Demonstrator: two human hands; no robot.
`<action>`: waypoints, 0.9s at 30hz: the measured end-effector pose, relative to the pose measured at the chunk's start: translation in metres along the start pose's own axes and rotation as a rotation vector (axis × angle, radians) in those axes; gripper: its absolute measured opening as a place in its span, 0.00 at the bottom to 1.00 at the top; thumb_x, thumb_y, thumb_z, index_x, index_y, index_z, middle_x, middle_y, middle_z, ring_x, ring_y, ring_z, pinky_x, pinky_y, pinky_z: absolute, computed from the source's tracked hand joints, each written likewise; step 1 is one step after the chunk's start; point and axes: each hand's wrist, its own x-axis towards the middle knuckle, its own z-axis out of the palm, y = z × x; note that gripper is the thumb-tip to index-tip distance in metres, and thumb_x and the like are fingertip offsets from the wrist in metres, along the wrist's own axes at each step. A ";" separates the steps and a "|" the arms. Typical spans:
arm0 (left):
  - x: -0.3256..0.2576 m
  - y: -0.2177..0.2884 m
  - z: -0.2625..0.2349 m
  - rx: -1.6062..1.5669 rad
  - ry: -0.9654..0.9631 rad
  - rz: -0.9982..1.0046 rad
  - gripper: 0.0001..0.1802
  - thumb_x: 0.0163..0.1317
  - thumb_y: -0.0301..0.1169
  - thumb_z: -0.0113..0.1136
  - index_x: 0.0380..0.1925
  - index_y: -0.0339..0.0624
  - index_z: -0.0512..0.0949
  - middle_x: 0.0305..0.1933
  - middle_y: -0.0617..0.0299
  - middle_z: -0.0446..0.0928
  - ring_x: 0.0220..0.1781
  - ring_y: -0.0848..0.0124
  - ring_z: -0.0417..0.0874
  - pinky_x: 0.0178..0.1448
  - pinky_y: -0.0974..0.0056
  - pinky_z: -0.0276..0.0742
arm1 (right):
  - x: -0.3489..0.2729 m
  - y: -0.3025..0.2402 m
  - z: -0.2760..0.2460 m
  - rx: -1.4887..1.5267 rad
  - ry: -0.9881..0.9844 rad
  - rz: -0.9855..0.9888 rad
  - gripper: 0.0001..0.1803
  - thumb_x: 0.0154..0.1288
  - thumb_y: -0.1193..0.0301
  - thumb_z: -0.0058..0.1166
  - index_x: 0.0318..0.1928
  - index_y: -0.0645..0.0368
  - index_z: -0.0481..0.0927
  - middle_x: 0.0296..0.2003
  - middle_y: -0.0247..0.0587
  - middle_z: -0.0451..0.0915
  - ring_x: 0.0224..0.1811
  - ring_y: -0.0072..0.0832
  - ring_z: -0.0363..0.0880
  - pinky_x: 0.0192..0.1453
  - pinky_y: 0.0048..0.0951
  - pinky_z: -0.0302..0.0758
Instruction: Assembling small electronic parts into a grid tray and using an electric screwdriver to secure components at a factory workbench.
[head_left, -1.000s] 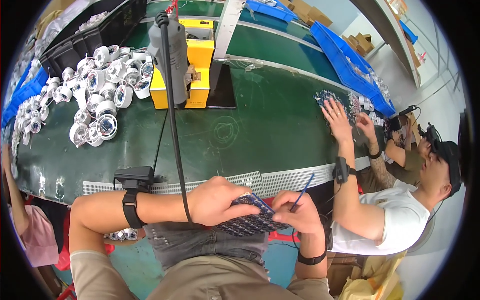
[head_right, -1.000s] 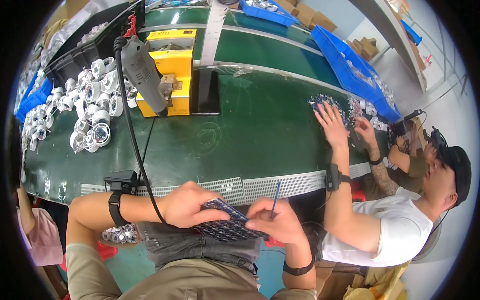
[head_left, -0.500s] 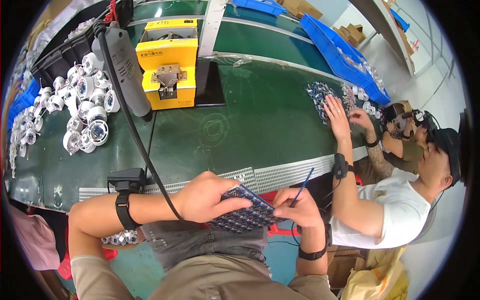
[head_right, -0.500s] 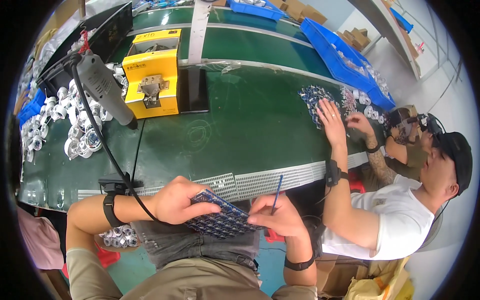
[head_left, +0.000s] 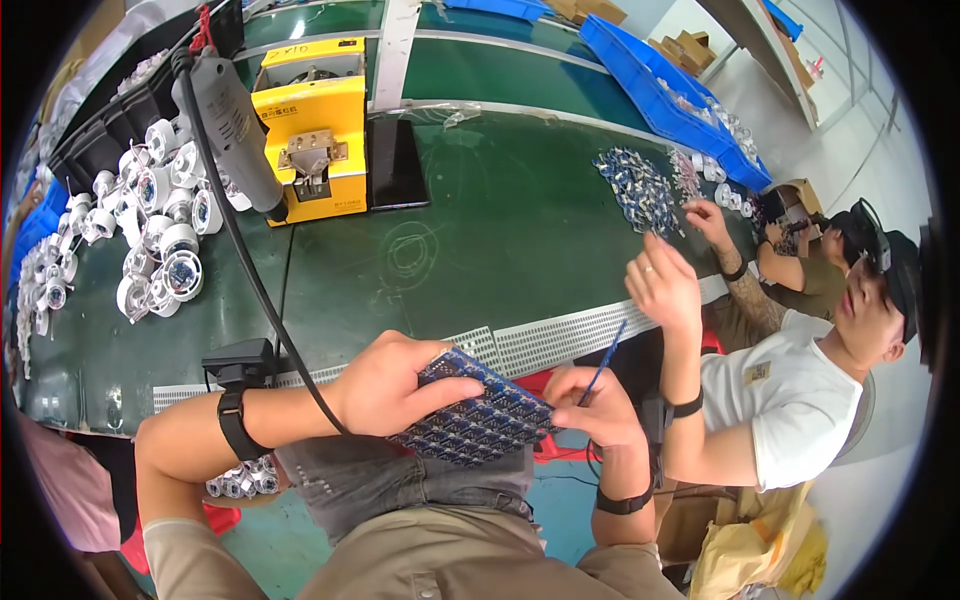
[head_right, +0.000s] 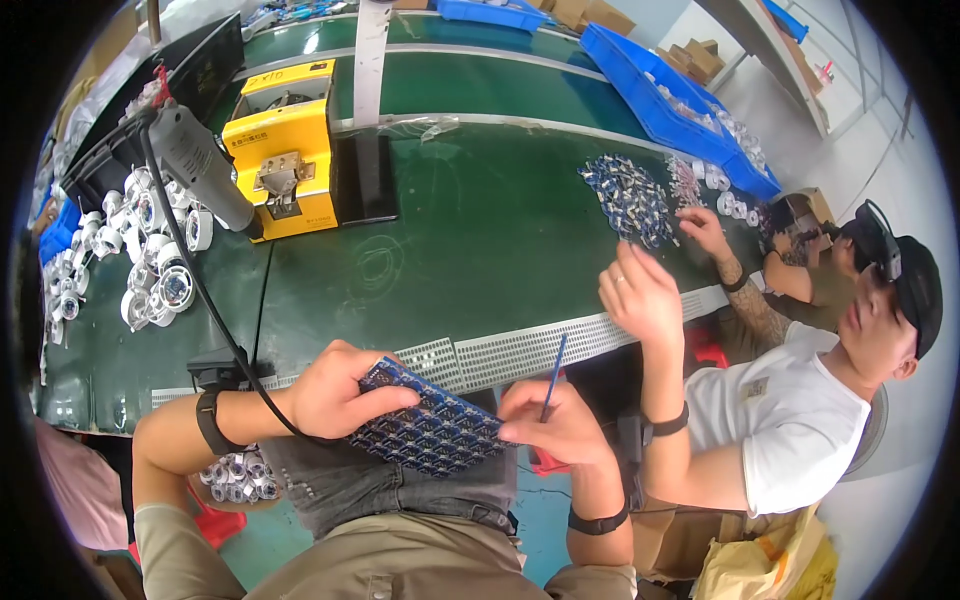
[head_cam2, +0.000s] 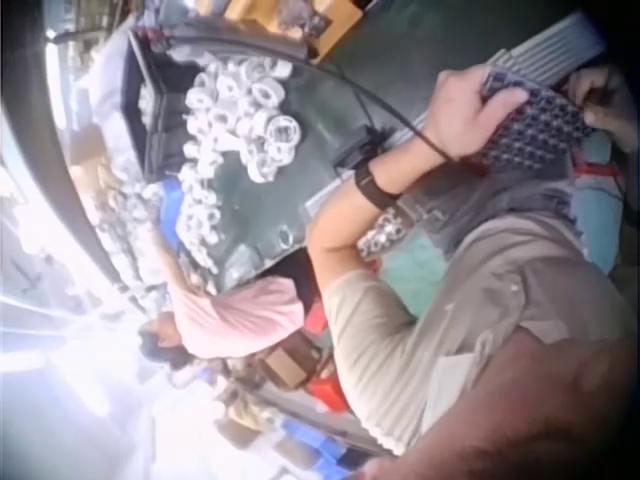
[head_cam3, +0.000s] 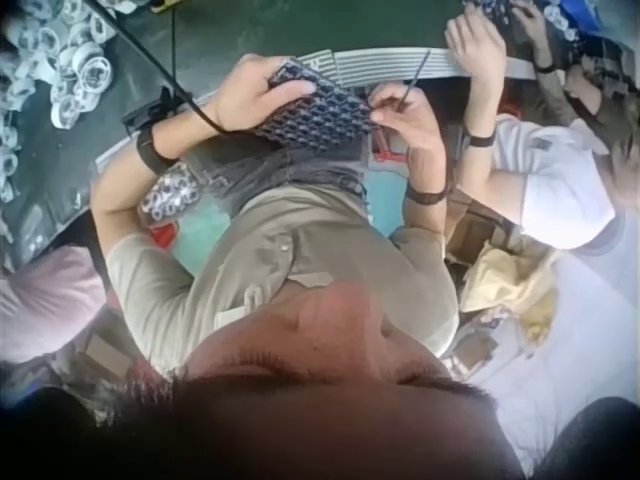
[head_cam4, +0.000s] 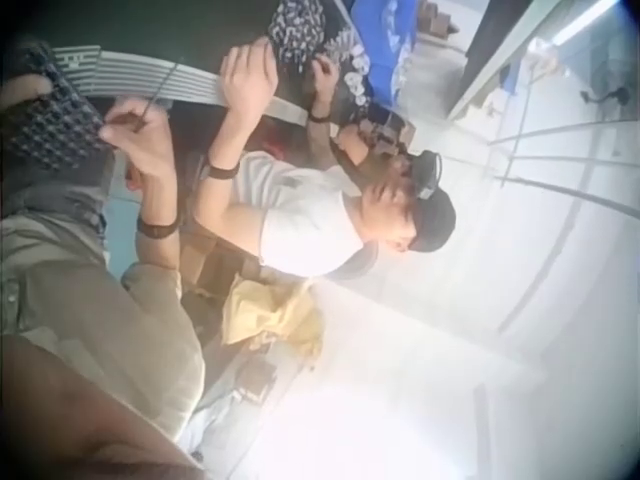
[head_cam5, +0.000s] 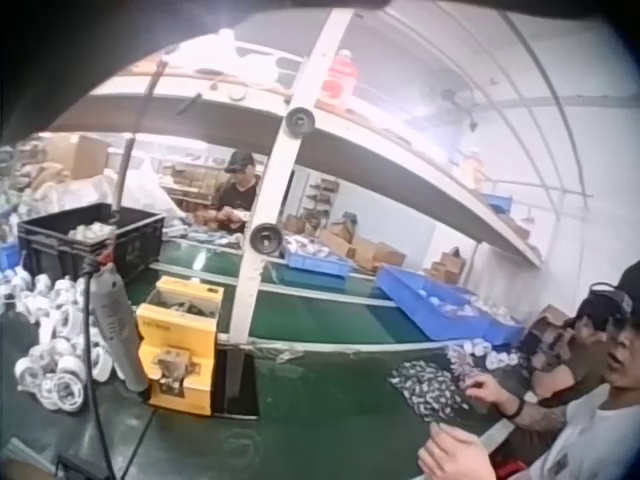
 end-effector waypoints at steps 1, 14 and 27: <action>-0.001 0.000 -0.001 -0.029 0.012 -0.012 0.09 0.62 0.34 0.61 0.35 0.39 0.80 0.26 0.54 0.81 0.28 0.60 0.84 0.33 0.64 0.77 | 0.000 0.000 -0.003 -0.073 -0.028 0.042 0.12 0.49 0.77 0.70 0.32 0.65 0.78 0.31 0.38 0.77 0.30 0.19 0.73 0.32 0.19 0.68; -0.008 -0.012 -0.001 0.154 0.113 0.021 0.10 0.50 0.33 0.61 0.25 0.36 0.78 0.25 0.57 0.80 0.28 0.67 0.78 0.36 0.65 0.73 | -0.017 0.013 -0.003 0.095 -0.015 -0.017 0.13 0.70 0.63 0.52 0.41 0.61 0.71 0.25 0.25 0.67 0.24 0.12 0.62 0.26 0.15 0.59; -0.015 -0.012 -0.016 -0.241 -0.112 -0.431 0.25 0.50 0.36 0.68 0.43 0.35 0.69 0.36 0.61 0.73 0.36 0.73 0.75 0.46 0.66 0.73 | -0.359 0.337 0.011 0.742 1.064 0.657 0.07 0.68 0.67 0.50 0.34 0.56 0.76 0.22 0.28 0.69 0.21 0.19 0.65 0.22 0.22 0.61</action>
